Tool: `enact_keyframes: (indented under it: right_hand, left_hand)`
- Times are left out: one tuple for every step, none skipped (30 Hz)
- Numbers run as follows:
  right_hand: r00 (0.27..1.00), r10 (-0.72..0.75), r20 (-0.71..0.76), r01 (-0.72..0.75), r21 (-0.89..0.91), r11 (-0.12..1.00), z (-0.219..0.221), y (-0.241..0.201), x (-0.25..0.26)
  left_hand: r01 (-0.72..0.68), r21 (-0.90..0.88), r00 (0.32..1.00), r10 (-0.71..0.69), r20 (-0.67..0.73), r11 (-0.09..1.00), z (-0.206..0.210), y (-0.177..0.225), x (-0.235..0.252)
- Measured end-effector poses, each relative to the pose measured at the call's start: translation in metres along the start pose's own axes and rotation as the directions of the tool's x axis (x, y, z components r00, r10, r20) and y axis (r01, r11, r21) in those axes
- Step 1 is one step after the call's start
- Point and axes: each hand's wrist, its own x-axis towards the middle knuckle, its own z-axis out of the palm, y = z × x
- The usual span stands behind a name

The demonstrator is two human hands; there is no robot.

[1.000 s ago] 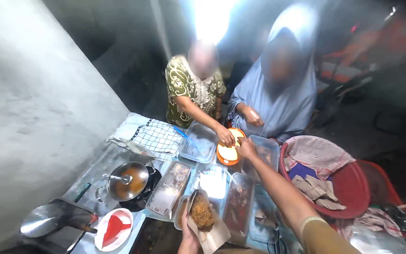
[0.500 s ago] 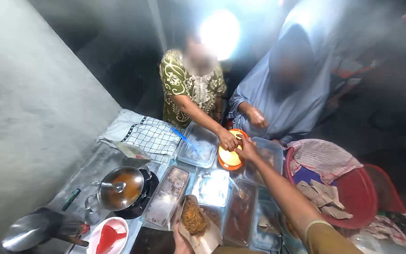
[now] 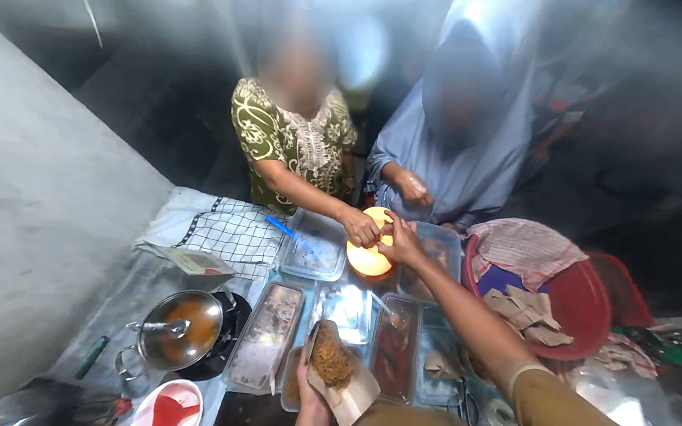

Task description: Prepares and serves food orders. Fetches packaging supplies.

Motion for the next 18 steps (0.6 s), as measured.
enact_keyframes:
  right_hand:
    - [1.000,0.003,-0.012,-0.003,0.008,1.000,-0.003,-0.008,-0.005]
    - [1.000,0.008,-0.018,-0.008,0.014,1.000,-0.007,-0.017,-0.010]
    - [1.000,0.014,-0.021,-0.013,0.017,1.000,-0.011,-0.028,-0.016]
    - [1.000,0.019,-0.020,-0.019,0.009,1.000,-0.013,-0.038,-0.022]
    - [0.999,0.017,-0.029,-0.017,0.000,1.000,-0.014,-0.046,-0.030]
    - [0.999,0.016,-0.035,-0.016,-0.007,1.000,-0.013,-0.054,-0.037]
    - [0.999,0.022,-0.037,-0.023,-0.012,1.000,-0.010,-0.061,-0.045]
    - [0.999,0.036,-0.031,-0.037,-0.012,0.999,-0.007,-0.068,-0.052]
    - [0.998,0.056,-0.018,-0.056,-0.015,0.998,-0.003,-0.075,-0.059]
    - [0.997,0.078,0.001,-0.078,-0.027,0.997,0.002,-0.082,-0.067]
    - [0.995,0.101,0.021,-0.100,-0.041,0.994,0.006,-0.089,-0.074]
    - [0.993,0.112,0.036,-0.111,-0.051,0.993,0.011,-0.095,-0.082]
    - [0.992,0.114,0.052,-0.111,-0.064,0.992,0.016,-0.099,-0.090]
    - [0.993,0.099,0.064,-0.094,-0.080,0.992,0.021,-0.101,-0.099]
    - [0.995,0.070,0.076,-0.063,-0.093,0.994,0.025,-0.101,-0.109]
    - [0.996,0.026,0.086,-0.017,-0.101,0.995,0.030,-0.099,-0.120]
    - [0.994,-0.016,0.112,0.028,-0.099,0.995,0.032,-0.098,-0.130]
    - [0.987,-0.048,0.151,0.062,-0.093,0.994,0.034,-0.097,-0.139]
  left_hand:
    - [-0.002,0.009,1.000,0.002,0.000,1.000,0.000,0.001,0.001]
    - [-0.005,0.012,1.000,0.005,-0.002,1.000,0.001,0.002,0.002]
    - [-0.015,0.029,1.000,0.015,-0.011,0.999,0.003,0.003,0.001]
    - [-0.031,0.051,0.999,0.031,-0.011,0.998,0.004,0.004,0.000]
    - [-0.042,0.084,0.999,0.043,0.001,0.996,0.004,0.005,-0.002]
    - [-0.028,0.070,1.000,0.028,0.009,0.997,0.003,0.006,-0.001]
    - [-0.006,0.034,0.999,0.004,0.033,0.999,-0.001,0.006,0.002]
    - [0.011,0.010,0.998,-0.011,0.066,1.000,-0.007,0.006,0.005]
    - [0.031,-0.026,0.994,-0.028,0.106,0.999,-0.015,0.006,0.007]
    - [0.047,-0.070,0.988,-0.036,0.150,0.996,-0.025,0.005,0.011]
    - [0.050,-0.104,0.985,-0.032,0.170,0.993,-0.031,0.006,0.012]
    - [0.044,-0.154,0.983,-0.015,0.183,0.987,-0.036,0.008,0.013]
    - [0.041,-0.216,0.971,0.013,0.240,0.976,-0.041,0.010,0.016]
    - [0.053,-0.273,0.943,0.042,0.329,0.961,-0.051,0.012,0.020]
    - [0.060,-0.309,0.944,0.047,0.326,0.949,-0.049,0.018,0.016]
    - [0.057,-0.330,0.955,0.044,0.293,0.942,-0.046,0.024,0.012]
    - [0.029,-0.316,0.968,0.052,0.244,0.948,-0.043,0.030,0.010]
    - [-0.011,-0.282,0.979,0.067,0.192,0.959,-0.044,0.034,0.010]
